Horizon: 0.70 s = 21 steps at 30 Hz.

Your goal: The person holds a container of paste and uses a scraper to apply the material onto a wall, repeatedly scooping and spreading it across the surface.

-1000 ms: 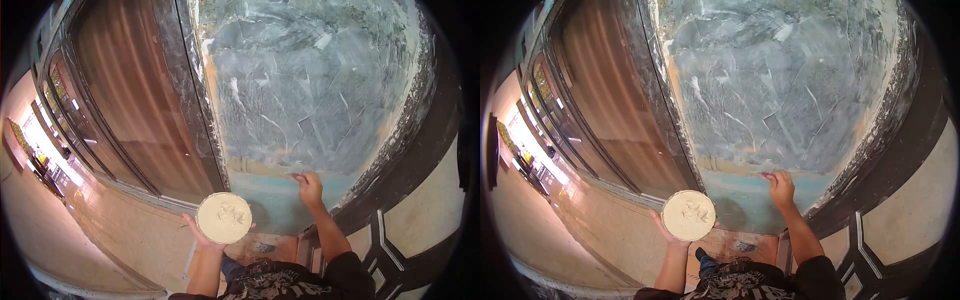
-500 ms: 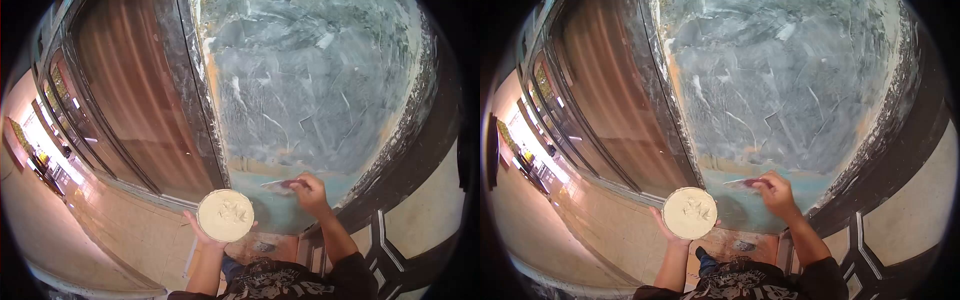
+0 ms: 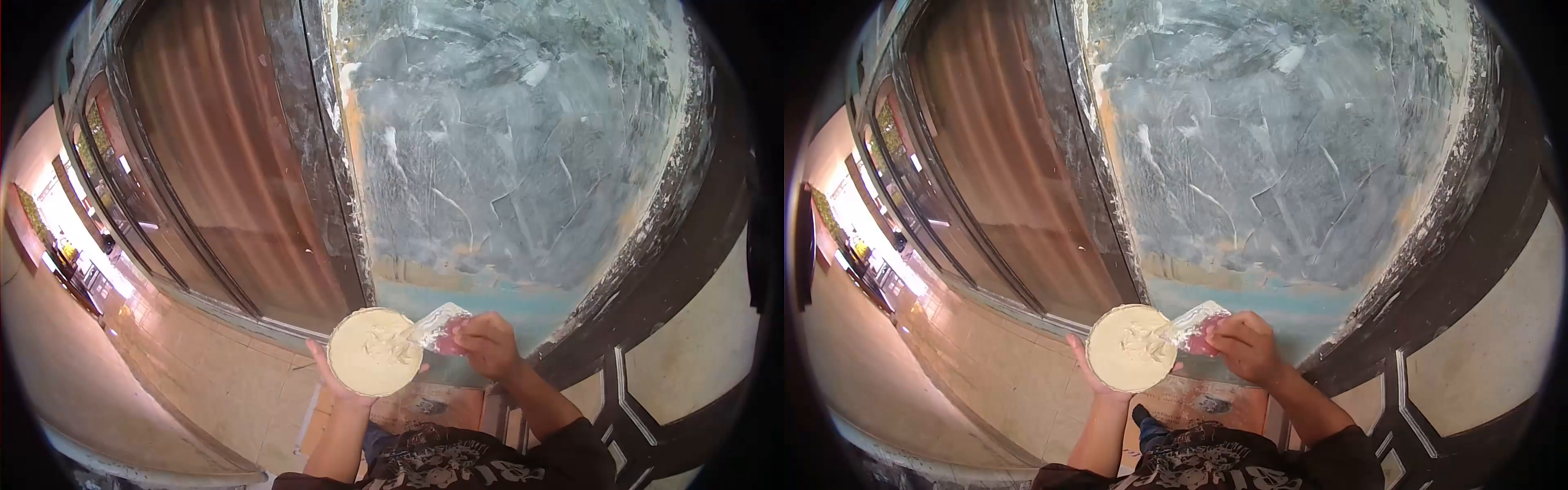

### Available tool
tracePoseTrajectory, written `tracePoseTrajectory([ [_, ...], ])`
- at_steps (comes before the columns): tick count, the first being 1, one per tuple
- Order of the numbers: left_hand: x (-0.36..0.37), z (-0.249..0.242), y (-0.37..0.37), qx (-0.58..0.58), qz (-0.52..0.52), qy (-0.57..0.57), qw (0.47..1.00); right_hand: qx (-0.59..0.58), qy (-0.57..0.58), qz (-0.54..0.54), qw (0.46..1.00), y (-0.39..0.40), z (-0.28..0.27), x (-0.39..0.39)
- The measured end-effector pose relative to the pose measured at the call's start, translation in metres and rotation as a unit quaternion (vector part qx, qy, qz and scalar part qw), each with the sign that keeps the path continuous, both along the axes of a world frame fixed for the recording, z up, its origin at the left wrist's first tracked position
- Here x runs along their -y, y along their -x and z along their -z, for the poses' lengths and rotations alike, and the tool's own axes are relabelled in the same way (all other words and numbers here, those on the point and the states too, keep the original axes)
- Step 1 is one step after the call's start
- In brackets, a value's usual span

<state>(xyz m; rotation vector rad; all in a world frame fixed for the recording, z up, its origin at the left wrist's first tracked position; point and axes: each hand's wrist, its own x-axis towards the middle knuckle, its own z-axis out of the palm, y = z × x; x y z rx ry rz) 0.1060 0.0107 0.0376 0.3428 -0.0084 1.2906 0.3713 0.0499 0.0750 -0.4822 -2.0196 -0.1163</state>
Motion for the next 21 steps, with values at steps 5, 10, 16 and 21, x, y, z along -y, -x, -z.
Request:
tracePoseTrajectory([
  [5, 0.001, -0.002, 0.004, 0.063, 0.022, 0.005, 0.998, 0.032, -0.04, 0.03, 0.998, -0.005, 0.015, 0.001],
  [10, 0.001, 0.001, 0.003, 0.058, 0.026, -0.001, 0.998, 0.043, -0.034, 0.041, 0.998, -0.018, 0.011, -0.004],
  [16, 0.002, -0.009, 0.007, -0.024, -0.003, -0.014, 1.0, 0.058, 0.019, 0.073, 0.996, -0.029, -0.031, -0.001],
  [21, 0.001, -0.009, 0.002, 0.002, 0.007, -0.01, 1.0, 0.11, 0.086, 0.016, 0.99, -0.01, -0.092, 0.009],
])
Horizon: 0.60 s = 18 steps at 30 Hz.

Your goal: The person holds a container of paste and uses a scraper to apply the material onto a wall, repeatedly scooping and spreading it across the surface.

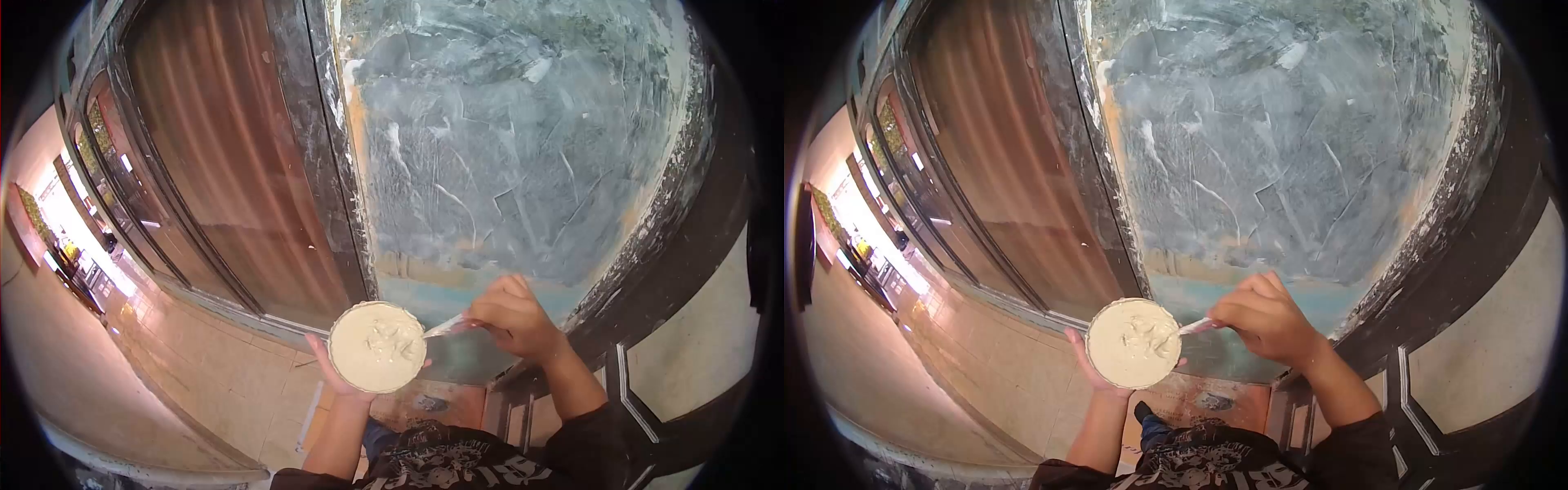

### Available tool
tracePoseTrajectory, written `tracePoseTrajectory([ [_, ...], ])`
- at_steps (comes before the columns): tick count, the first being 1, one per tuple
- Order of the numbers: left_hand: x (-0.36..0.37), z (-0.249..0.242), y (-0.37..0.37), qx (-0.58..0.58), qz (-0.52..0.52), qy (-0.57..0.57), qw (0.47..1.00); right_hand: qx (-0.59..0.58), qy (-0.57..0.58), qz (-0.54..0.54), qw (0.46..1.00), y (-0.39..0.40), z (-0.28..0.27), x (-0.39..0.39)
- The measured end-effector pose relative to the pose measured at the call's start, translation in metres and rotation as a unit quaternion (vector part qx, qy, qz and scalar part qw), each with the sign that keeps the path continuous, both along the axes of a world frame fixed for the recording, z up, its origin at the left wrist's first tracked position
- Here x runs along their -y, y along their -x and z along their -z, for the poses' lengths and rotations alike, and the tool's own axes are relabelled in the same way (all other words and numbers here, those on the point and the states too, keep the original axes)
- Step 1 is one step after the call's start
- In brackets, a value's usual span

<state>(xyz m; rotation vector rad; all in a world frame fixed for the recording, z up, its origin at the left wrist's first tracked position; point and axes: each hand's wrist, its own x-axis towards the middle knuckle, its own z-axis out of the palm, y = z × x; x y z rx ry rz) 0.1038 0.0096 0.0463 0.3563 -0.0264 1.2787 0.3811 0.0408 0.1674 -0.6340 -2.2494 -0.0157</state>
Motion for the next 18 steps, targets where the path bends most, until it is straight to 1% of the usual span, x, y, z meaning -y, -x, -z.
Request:
tracePoseTrajectory([
  [1, 0.0, 0.0, -0.002, -0.001, 0.001, 0.0, 1.0, -0.001, 0.0, 0.001, 1.0, 0.003, -0.008, -0.001],
  [3, 0.0, -0.002, -0.005, -0.025, 0.006, -0.02, 0.999, 0.077, -0.037, -0.023, 0.996, 0.01, -0.02, -0.001],
  [4, 0.001, -0.004, -0.006, -0.025, 0.005, -0.022, 0.999, 0.077, -0.038, -0.024, 0.996, 0.015, -0.024, 0.002],
  [6, 0.003, -0.006, -0.007, -0.031, -0.016, -0.021, 0.999, 0.14, -0.093, -0.05, 0.984, 0.023, -0.027, 0.007],
  [7, 0.002, -0.005, -0.005, -0.03, -0.019, -0.021, 0.999, 0.141, -0.094, -0.052, 0.984, 0.024, -0.026, 0.009],
  [9, 0.001, -0.001, -0.003, -0.002, -0.088, 0.031, 0.996, 0.197, -0.123, -0.026, 0.972, 0.026, -0.022, 0.012],
  [10, 0.001, -0.001, -0.002, -0.001, -0.09, 0.031, 0.995, 0.198, -0.124, -0.029, 0.972, 0.027, -0.02, 0.012],
  [12, 0.001, -0.002, -0.001, -0.055, -0.143, 0.027, 0.988, 0.182, -0.121, -0.047, 0.975, 0.028, -0.016, 0.011],
  [16, 0.0, 0.0, 0.0, -0.042, -0.131, 0.037, 0.99, 0.165, -0.133, -0.063, 0.975, 0.03, -0.01, 0.011],
  [18, -0.001, 0.001, 0.0, -0.051, -0.125, 0.023, 0.991, 0.162, -0.124, -0.071, 0.976, 0.03, -0.008, 0.011],
])
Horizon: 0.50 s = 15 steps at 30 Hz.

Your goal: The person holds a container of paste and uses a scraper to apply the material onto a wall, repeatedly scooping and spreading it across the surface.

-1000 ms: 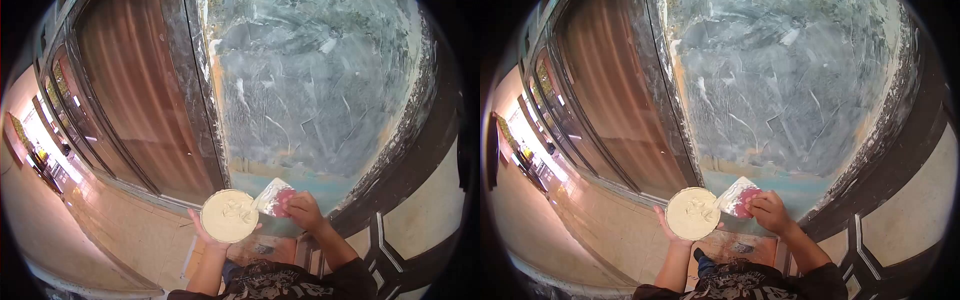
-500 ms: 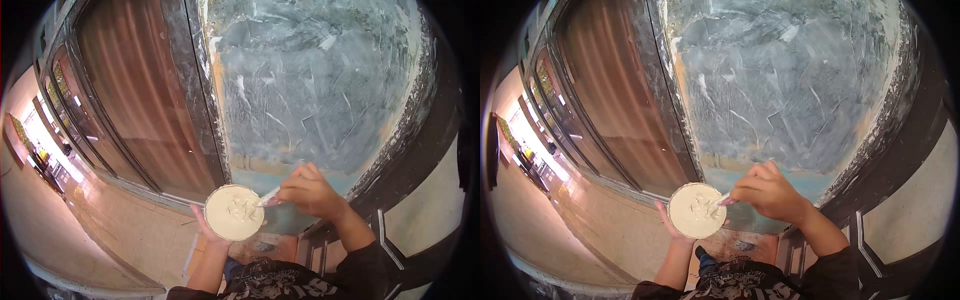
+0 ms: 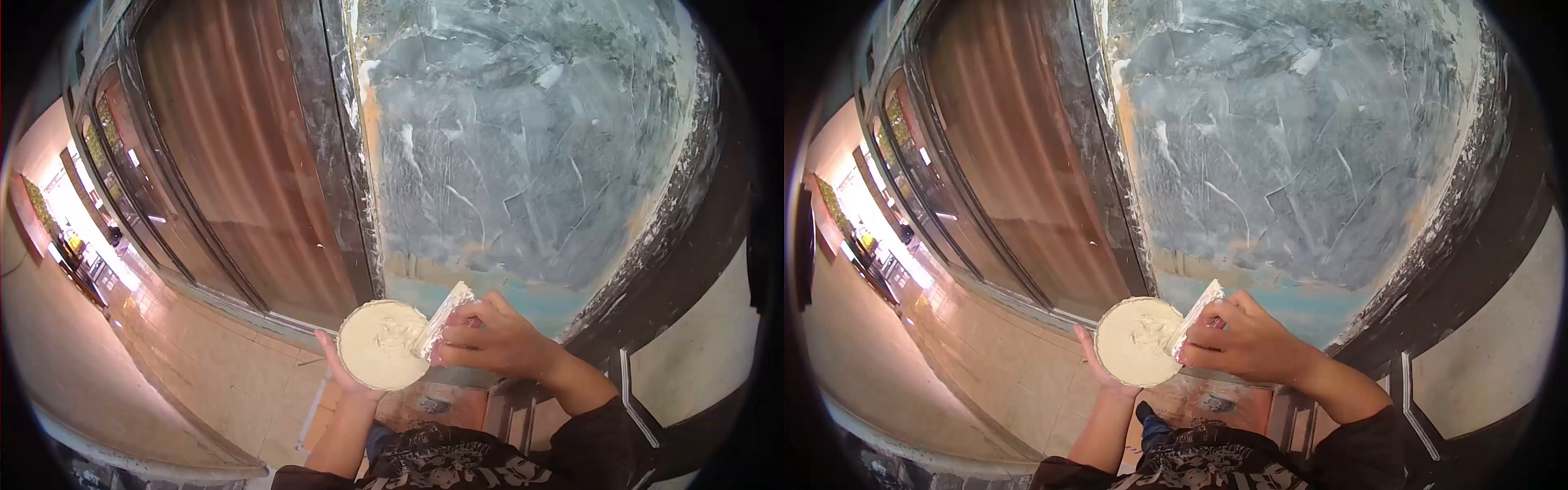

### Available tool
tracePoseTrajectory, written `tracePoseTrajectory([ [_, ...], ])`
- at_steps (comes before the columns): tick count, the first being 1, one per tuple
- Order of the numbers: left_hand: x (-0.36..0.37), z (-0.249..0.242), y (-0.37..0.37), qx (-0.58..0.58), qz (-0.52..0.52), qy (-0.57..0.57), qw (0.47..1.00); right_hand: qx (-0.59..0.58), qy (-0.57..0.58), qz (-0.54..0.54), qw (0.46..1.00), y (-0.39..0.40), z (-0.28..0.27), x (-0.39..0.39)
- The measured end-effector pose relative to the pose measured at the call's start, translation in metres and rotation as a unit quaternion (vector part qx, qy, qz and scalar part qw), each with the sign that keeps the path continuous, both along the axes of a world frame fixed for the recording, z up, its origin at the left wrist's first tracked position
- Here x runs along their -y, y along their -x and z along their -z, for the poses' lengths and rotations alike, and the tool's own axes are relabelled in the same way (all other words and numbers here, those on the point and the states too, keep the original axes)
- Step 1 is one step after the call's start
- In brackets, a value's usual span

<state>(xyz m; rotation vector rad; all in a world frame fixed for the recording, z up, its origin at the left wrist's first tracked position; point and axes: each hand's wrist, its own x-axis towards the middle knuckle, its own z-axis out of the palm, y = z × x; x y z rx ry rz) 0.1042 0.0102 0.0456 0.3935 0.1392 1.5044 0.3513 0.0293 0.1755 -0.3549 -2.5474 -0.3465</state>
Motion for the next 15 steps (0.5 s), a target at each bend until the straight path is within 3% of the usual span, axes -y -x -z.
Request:
tracePoseTrajectory([
  [15, -0.006, 0.002, -0.009, 0.0, -0.013, 0.047, 0.999, -0.023, -0.011, -0.011, 1.0, -0.004, 0.014, -0.003],
])
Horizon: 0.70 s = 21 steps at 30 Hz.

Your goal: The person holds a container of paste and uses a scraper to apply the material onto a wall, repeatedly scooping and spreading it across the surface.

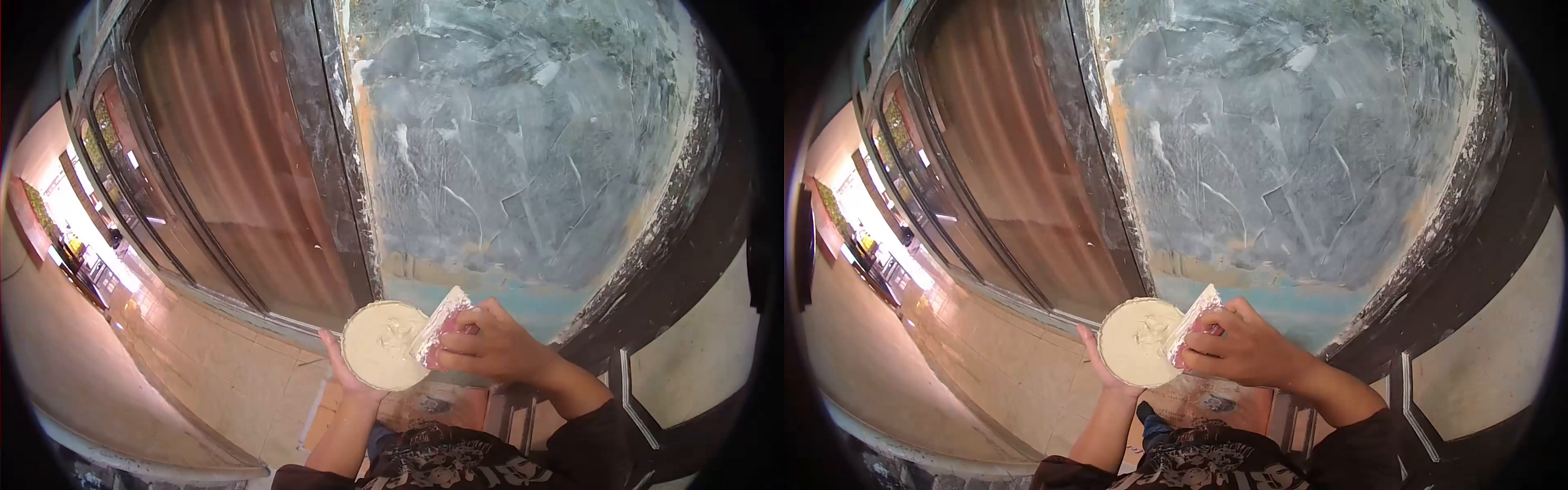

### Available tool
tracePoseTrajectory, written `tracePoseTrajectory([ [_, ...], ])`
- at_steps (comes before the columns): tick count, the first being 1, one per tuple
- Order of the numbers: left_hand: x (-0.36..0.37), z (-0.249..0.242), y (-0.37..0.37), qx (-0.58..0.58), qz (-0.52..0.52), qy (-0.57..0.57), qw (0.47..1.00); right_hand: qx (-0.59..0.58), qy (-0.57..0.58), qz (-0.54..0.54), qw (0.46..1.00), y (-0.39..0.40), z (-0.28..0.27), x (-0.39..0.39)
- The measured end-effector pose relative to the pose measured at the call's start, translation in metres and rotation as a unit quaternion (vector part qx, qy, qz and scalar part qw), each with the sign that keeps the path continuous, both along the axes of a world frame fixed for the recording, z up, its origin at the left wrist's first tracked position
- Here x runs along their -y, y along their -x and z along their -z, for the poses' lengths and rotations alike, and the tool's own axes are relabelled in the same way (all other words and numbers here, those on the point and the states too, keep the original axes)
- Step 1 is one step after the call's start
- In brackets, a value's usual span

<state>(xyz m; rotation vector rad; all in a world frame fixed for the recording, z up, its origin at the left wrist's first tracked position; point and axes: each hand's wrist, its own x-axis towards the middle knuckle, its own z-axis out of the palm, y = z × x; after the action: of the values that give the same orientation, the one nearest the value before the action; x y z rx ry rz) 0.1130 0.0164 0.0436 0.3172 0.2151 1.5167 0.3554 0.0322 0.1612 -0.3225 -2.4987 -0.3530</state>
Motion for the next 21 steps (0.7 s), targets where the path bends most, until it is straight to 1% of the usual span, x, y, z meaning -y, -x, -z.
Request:
tracePoseTrajectory([
  [3, -0.002, 0.0, -0.003, -0.002, 0.012, -0.02, 1.0, -0.012, 0.006, -0.004, 1.0, -0.002, 0.004, -0.001],
  [6, -0.001, -0.003, -0.005, -0.004, 0.008, 0.006, 1.0, -0.035, 0.006, 0.003, 0.999, -0.003, 0.01, 0.0],
  [9, -0.004, 0.002, -0.006, 0.014, 0.019, -0.007, 1.0, -0.062, 0.009, 0.011, 0.998, -0.003, 0.012, 0.002],
  [13, -0.006, 0.004, -0.007, 0.006, 0.024, -0.011, 1.0, -0.088, 0.002, 0.036, 0.995, -0.007, 0.013, 0.003],
  [15, -0.008, 0.007, -0.005, 0.163, 0.108, -0.024, 0.98, -0.11, -0.015, 0.082, 0.99, -0.014, 0.017, 0.0],
  [16, -0.007, 0.005, -0.005, 0.163, 0.109, -0.022, 0.98, -0.11, -0.014, 0.084, 0.99, -0.021, 0.019, -0.003],
  [18, -0.004, 0.0, -0.007, 0.074, 0.16, -0.058, 0.983, -0.156, 0.006, 0.16, 0.975, -0.039, 0.02, -0.014],
  [19, -0.004, 0.001, -0.007, 0.075, 0.162, -0.056, 0.982, -0.156, 0.007, 0.162, 0.974, -0.046, 0.021, -0.021],
  [21, -0.002, 0.005, -0.004, 0.015, 0.123, -0.026, 0.992, -0.27, 0.026, 0.238, 0.933, -0.06, 0.027, -0.037],
])
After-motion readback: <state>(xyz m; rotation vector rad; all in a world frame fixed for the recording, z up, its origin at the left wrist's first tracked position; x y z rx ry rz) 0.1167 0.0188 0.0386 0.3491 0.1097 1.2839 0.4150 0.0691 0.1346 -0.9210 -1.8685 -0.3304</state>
